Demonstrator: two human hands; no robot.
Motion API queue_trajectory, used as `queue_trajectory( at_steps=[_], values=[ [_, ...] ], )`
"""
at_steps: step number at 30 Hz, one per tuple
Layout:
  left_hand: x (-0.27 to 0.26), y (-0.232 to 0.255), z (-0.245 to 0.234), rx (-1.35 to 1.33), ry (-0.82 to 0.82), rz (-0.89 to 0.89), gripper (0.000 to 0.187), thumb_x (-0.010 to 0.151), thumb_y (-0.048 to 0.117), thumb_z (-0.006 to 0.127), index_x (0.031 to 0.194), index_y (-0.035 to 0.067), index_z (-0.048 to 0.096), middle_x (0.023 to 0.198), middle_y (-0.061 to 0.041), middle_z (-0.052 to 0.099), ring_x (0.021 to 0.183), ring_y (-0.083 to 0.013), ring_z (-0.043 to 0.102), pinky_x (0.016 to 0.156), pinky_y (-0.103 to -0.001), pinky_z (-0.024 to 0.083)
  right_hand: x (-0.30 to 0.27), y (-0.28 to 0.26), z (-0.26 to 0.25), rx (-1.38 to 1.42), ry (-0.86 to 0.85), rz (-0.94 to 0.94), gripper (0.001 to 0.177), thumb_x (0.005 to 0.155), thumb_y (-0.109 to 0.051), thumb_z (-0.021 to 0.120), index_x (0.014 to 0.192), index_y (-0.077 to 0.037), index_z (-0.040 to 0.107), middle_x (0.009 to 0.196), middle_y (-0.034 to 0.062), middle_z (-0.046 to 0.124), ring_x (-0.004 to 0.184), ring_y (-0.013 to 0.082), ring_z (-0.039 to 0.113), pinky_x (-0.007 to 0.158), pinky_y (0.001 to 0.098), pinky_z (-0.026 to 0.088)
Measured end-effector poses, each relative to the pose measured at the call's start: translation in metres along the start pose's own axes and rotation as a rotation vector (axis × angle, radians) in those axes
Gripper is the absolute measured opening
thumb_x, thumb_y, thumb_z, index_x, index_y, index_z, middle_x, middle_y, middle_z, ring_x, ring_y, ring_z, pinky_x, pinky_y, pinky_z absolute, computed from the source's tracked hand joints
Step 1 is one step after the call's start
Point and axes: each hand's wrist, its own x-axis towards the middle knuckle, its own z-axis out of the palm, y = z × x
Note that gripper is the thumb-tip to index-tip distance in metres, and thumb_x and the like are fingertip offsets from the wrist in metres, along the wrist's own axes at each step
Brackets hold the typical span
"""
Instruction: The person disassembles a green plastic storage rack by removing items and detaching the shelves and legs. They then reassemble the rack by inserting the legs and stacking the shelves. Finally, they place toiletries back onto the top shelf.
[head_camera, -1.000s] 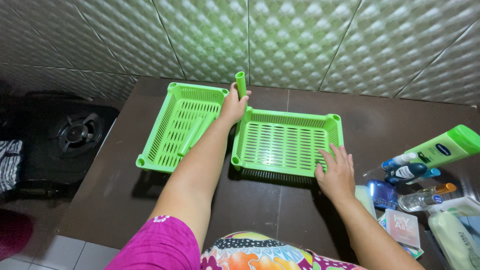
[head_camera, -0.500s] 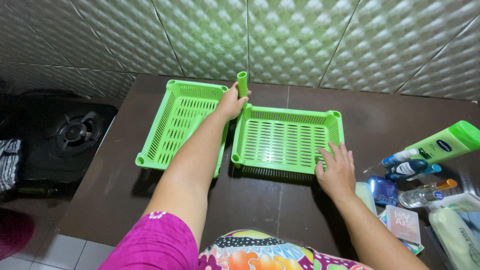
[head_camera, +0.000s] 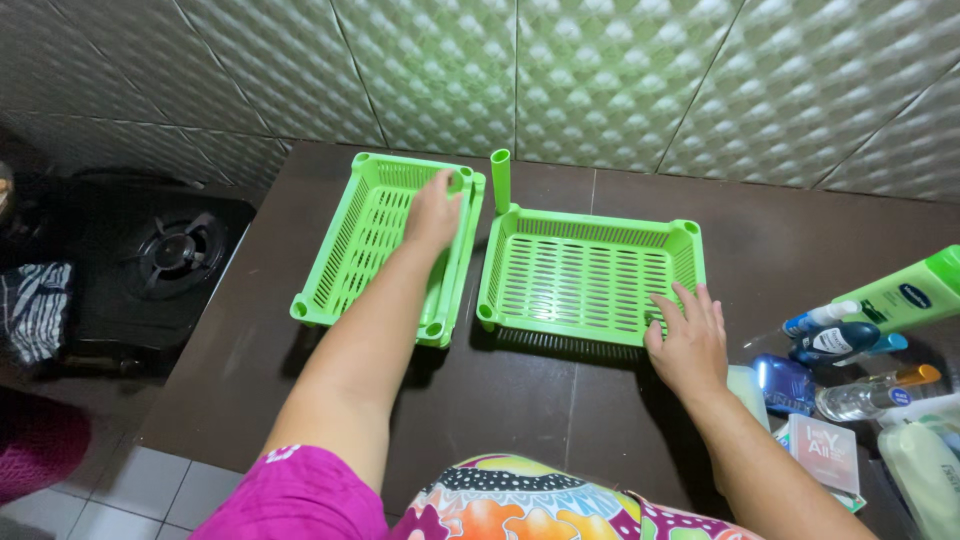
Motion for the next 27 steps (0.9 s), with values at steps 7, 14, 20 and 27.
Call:
queue_trajectory(
  at_steps=[7,14,20,27],
  values=[
    [-0.043,-0.033,-0.059,0.457,-0.450,-0.452,0.049,0.089,0.037,0.076,0.126,0.005,0.068,0.133,-0.018,0.065,0.121,-0.0357,0.064,0.101,-0.048,0.052,0.003,0.002,0.005,-0.001,-0.013,0.022,0.045,0.085,-0.022,0.064,0.130,-0.017,0.069,0.149,0.0141,0.055,0.149,0.0393,0.038,0.124,0.0556,0.027],
    [-0.041,-0.077,-0.037,0.352,-0.319,-0.454,0.036,0.091,0.024,0.069,0.121,0.005,0.071,0.124,-0.022,0.070,0.116,-0.0391,0.067,0.099,-0.047,0.053,0.003,0.005,0.005,0.035,-0.031,0.030,0.047,0.084,-0.022,0.067,0.130,-0.016,0.067,0.148,0.0158,0.054,0.148,0.0414,0.038,0.122,0.0583,0.026],
    [-0.058,0.002,-0.077,0.107,0.106,-0.123,0.033,0.098,0.019,0.063,0.129,0.006,0.061,0.118,-0.021,0.071,0.110,-0.0416,0.066,0.094,-0.051,0.051,0.016,-0.023,-0.020,0.206,0.074,-0.028,0.048,0.085,-0.022,0.072,0.132,-0.013,0.065,0.146,0.0186,0.055,0.141,0.0440,0.045,0.117,0.0521,0.038],
    [-0.109,0.153,-0.034,-0.692,-0.117,0.310,0.030,0.096,0.010,0.066,0.126,0.006,0.065,0.114,-0.010,0.075,0.108,-0.0216,0.072,0.094,-0.035,0.056,0.050,-0.104,-0.063,0.814,-0.145,-0.033,0.056,0.090,-0.020,0.073,0.140,-0.004,0.054,0.133,0.0158,0.063,0.120,0.0250,0.065,0.098,0.0371,0.054]
  ],
)
